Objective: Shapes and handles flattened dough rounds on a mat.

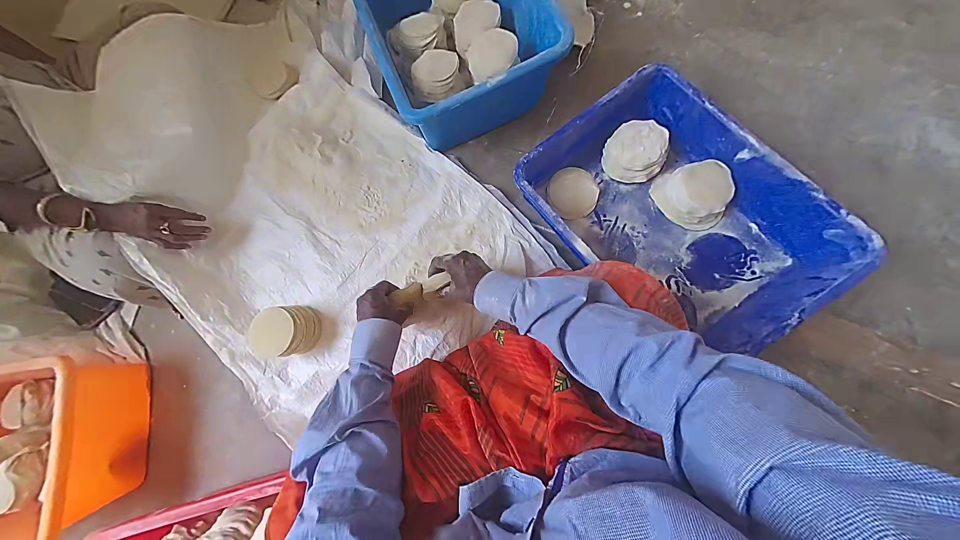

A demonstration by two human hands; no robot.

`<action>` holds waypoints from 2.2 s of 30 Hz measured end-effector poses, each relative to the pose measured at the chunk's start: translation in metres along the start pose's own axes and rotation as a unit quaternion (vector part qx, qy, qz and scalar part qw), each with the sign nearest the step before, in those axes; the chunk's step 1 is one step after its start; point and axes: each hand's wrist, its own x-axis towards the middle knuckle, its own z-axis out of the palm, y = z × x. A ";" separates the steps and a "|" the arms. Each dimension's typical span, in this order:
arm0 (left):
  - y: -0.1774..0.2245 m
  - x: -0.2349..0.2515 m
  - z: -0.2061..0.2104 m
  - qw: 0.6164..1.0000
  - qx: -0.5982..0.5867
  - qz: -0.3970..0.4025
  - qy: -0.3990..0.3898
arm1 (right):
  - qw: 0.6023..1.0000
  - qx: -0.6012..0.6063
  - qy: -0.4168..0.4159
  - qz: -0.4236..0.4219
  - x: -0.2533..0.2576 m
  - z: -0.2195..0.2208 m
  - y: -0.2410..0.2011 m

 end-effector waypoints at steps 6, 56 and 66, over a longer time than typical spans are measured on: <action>0.001 0.009 0.012 0.999 -0.049 0.014 0.012 | 1.000 -0.013 0.001 0.006 0.002 0.000 -0.006; -0.026 0.036 0.010 0.971 -0.189 -0.089 0.116 | 0.970 0.129 0.063 0.197 -0.009 -0.043 0.021; 0.036 0.076 0.056 0.656 -0.752 -0.064 0.014 | 0.982 0.038 0.129 0.131 0.008 -0.013 -0.011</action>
